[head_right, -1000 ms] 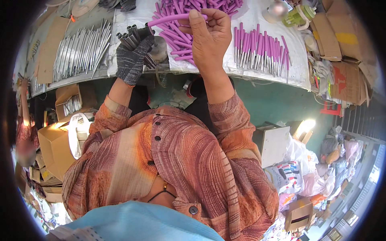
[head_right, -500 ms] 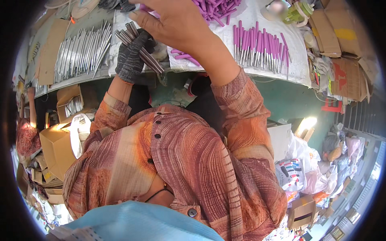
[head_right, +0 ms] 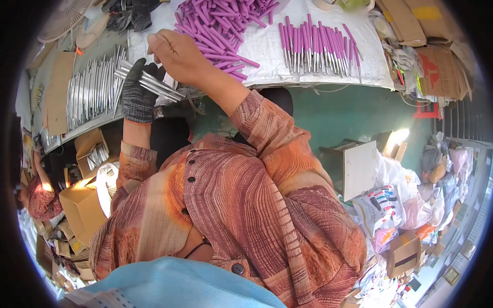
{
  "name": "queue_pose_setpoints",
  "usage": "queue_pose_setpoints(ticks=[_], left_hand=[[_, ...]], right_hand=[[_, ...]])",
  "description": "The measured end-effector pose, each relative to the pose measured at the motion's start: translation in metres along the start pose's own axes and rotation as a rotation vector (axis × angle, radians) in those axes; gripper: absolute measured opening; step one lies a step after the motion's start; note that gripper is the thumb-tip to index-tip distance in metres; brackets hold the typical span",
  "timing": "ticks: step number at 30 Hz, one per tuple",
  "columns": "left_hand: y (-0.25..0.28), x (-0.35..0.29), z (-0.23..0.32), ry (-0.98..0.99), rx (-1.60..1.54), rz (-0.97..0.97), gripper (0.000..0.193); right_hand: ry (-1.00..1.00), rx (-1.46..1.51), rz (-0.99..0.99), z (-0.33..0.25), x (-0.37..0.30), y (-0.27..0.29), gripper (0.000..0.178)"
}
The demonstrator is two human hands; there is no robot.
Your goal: Assembling metal pins into purple plastic sleeves at a factory workbench.
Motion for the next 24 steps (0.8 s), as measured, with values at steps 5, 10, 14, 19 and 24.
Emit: queue_pose_setpoints(ticks=[5, 10, 14, 19, 24], left_hand=[[0.012, -0.011, 0.018, -0.167, 0.094, 0.146, 0.021], [0.005, -0.007, 0.02, -0.198, 0.147, 0.157, 0.02], [0.015, -0.008, 0.039, -0.309, 0.17, 0.202, 0.021], [-0.004, -0.005, 0.04, -0.422, 0.181, 0.215, 0.022], [-0.029, -0.013, 0.042, -0.548, 0.337, 0.208, 0.032]], right_hand=[[0.128, -0.456, 0.625, -0.034, 0.019, 0.149, 0.025], [0.032, -1.578, 0.375, 0.078, -0.076, 0.283, 0.044], [0.086, -1.539, 0.195, 0.095, -0.076, 0.229, 0.032], [-0.083, -1.02, 0.067, 0.134, -0.05, 0.155, 0.023], [-0.339, -1.16, -0.118, 0.141, -0.052, 0.16, 0.028]])
Point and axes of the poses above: each hand's wrist, its own x-axis towards the middle knuckle, its own y-axis out of the back of the hand, z = x × y, the point moved 7 cm from there along x, towards the middle knuckle, and after that the axes turned 8 degrees about y, right-handed, at the moved point
